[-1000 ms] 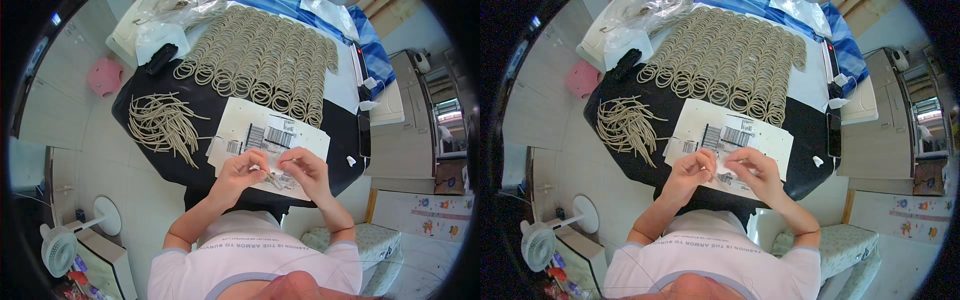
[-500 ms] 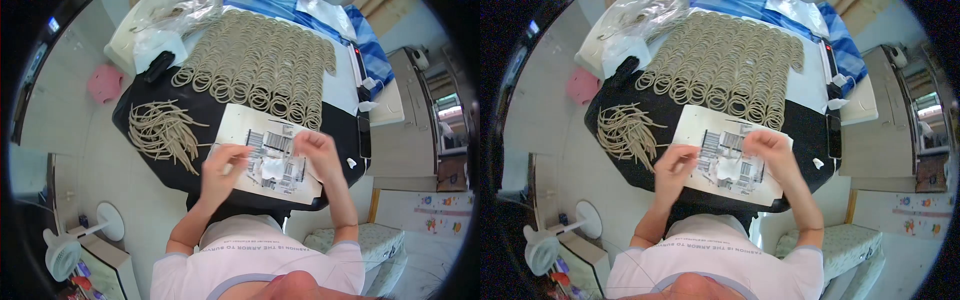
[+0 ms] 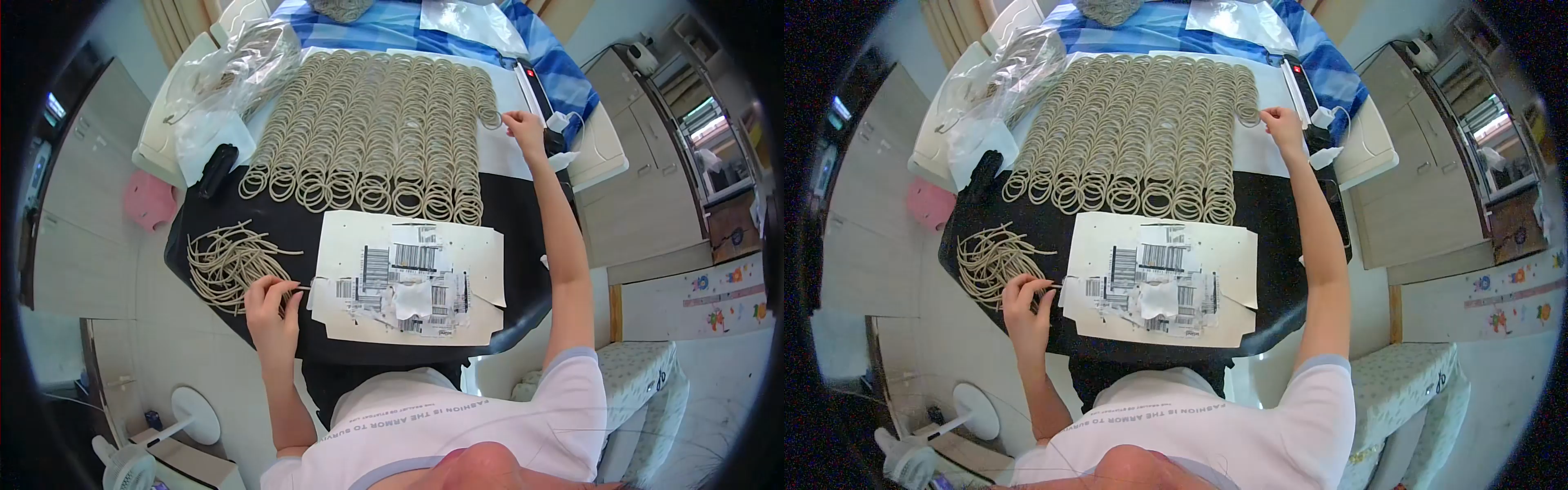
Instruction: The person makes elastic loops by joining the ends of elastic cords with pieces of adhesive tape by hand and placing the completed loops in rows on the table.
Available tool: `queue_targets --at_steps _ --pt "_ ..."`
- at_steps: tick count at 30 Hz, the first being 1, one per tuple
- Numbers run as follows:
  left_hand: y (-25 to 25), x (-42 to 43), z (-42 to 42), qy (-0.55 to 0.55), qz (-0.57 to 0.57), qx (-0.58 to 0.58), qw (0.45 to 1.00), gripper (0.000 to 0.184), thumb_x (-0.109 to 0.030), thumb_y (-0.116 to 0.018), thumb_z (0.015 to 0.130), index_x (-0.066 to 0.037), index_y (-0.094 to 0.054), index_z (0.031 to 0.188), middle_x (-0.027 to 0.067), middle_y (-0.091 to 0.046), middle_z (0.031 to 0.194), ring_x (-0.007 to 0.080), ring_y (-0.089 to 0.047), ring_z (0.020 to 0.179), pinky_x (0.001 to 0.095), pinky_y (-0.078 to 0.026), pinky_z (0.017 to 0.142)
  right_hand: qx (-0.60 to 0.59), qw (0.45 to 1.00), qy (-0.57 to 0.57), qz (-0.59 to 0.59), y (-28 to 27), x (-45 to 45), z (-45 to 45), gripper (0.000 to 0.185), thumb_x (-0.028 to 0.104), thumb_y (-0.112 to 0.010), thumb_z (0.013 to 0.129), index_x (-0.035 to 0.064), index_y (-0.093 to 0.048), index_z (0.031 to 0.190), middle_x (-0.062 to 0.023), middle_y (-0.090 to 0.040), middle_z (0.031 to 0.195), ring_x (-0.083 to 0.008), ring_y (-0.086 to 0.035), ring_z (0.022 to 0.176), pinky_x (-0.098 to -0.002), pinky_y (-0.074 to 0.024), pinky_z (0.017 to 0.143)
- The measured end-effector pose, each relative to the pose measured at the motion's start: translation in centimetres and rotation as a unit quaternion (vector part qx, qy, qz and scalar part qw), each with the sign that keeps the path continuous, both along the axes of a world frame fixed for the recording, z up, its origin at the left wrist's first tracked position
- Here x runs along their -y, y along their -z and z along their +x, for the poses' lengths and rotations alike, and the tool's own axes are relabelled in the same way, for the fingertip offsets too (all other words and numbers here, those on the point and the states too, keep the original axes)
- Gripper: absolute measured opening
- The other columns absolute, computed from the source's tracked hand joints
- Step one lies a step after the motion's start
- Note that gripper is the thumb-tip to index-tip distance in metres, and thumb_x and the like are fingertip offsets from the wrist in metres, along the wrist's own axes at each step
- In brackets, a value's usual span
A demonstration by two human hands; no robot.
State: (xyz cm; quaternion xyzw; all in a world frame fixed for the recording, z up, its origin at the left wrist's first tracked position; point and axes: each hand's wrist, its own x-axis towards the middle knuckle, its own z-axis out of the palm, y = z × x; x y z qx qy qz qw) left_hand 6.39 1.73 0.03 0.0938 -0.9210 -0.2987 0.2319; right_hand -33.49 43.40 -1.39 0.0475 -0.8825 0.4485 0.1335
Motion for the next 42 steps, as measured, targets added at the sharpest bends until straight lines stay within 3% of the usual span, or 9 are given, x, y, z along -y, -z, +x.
queue_targets --at_steps 11,18,21,24,27,28,32,37,42 --pt "0.0 0.1 -0.4 0.003 0.013 0.019 1.0 0.013 -0.003 -0.073 0.076 -0.003 -0.063 0.083 0.0073 -0.057 0.097 0.026 -0.055 0.093 0.0361 -0.045 0.076 -0.079 0.996 0.004 0.027 -0.4 2.0 1.1 0.027 0.024 -0.068 0.087 -0.0009 -0.071 0.095 -0.0086 -0.07 0.073 -0.0145 -0.064 0.06 -0.0296 -0.0501 0.056" --pt "-3.1 -2.0 0.2 0.013 0.174 -0.059 0.983 0.012 0.003 -0.07 0.078 -0.003 -0.063 0.085 0.0067 -0.063 0.098 0.0172 -0.055 0.076 0.0287 -0.046 0.067 0.038 0.968 -0.242 -0.054 -4.5 10.5 17.5 0.016 0.012 -0.064 0.092 -0.0017 -0.068 0.099 -0.0009 -0.066 0.086 -0.0061 -0.059 0.078 -0.0228 -0.0484 0.07" --pt "-3.7 -3.7 0.7 0.117 0.299 -0.107 0.941 0.014 0.008 -0.067 0.082 0.001 -0.062 0.092 0.0105 -0.069 0.095 0.0109 -0.062 0.074 0.0227 -0.049 0.065 0.032 0.902 -0.43 -0.012 -7.6 13.7 24.6 0.024 0.006 -0.072 0.083 0.0055 -0.067 0.106 -0.0061 -0.068 0.104 -0.0173 -0.065 0.098 -0.0318 -0.0489 0.092" --pt "-4.1 -6.1 1.2 0.219 0.445 -0.08 0.865 0.013 0.009 -0.065 0.084 0.003 -0.061 0.096 0.0133 -0.07 0.093 0.0134 -0.067 0.081 0.0235 -0.054 0.07 -0.019 0.836 -0.548 0.012 -9.3 16.1 29.1 0.044 0.004 -0.073 0.082 0.007 -0.059 0.123 -0.0044 -0.064 0.114 -0.0197 -0.064 0.104 -0.0349 -0.0465 0.097" --pt "-4.0 -7.3 1.1 0.247 0.519 -0.044 0.817 0.013 0.009 -0.062 0.087 0.004 -0.06 0.098 0.0147 -0.07 0.09 0.0162 -0.069 0.081 0.0245 -0.056 0.07 0.245 0.804 -0.534 -0.092 -10.1 16.3 31.7 0.046 0.002 -0.071 0.084 0.007 -0.056 0.128 -0.004 -0.063 0.11 -0.0178 -0.063 0.103 -0.0361 -0.0466 0.097" --pt "-4.0 -7.5 1.1 0.236 0.523 -0.042 0.818 0.013 0.009 -0.061 0.087 0.004 -0.059 0.099 0.0145 -0.07 0.089 0.0167 -0.068 0.079 0.0246 -0.056 0.068 0.183 0.81 -0.546 -0.108 -8.6 15.9 31.7 0.042 0.001 -0.069 0.086 0.0038 -0.056 0.126 -0.0044 -0.062 0.103 -0.0165 -0.064 0.099 -0.0335 -0.0488 0.093" --pt "-3.4 -7.5 1.1 0.188 0.57 -0.02 0.8 0.015 0.01 -0.058 0.087 0.003 -0.058 0.101 0.0142 -0.069 0.088 0.0182 -0.068 0.075 0.0259 -0.055 0.066 0.298 0.815 -0.433 -0.242 -7.0 13.2 30.8 0.028 -0.002 -0.068 0.085 -0.0014 -0.062 0.112 -0.0067 -0.06 0.097 -0.0164 -0.064 0.092 -0.029 -0.0515 0.085" --pt "-1.4 -8.0 1.2 0.205 0.624 0.046 0.752 0.013 0.006 -0.057 0.091 0.003 -0.058 0.104 0.0152 -0.07 0.094 0.0178 -0.069 0.083 0.0273 -0.056 0.073 0.346 0.753 -0.361 -0.427 -5.3 11.1 31.0 0.014 -0.006 -0.067 0.083 -0.0045 -0.07 0.096 -0.0105 -0.061 0.097 -0.0172 -0.065 0.085 -0.028 -0.0534 0.08" --pt "0.4 -9.6 1.3 0.2 0.601 0.029 0.773 0.013 0.008 -0.067 0.084 0.004 -0.066 0.095 0.013 -0.071 0.093 0.016 -0.069 0.082 0.0262 -0.056 0.075 0.363 0.773 -0.318 -0.411 -4.6 11.0 31.5 0.018 -0.005 -0.069 0.082 -0.0047 -0.071 0.099 -0.0174 -0.067 0.098 -0.0189 -0.068 0.078 -0.0293 -0.0563 0.07"
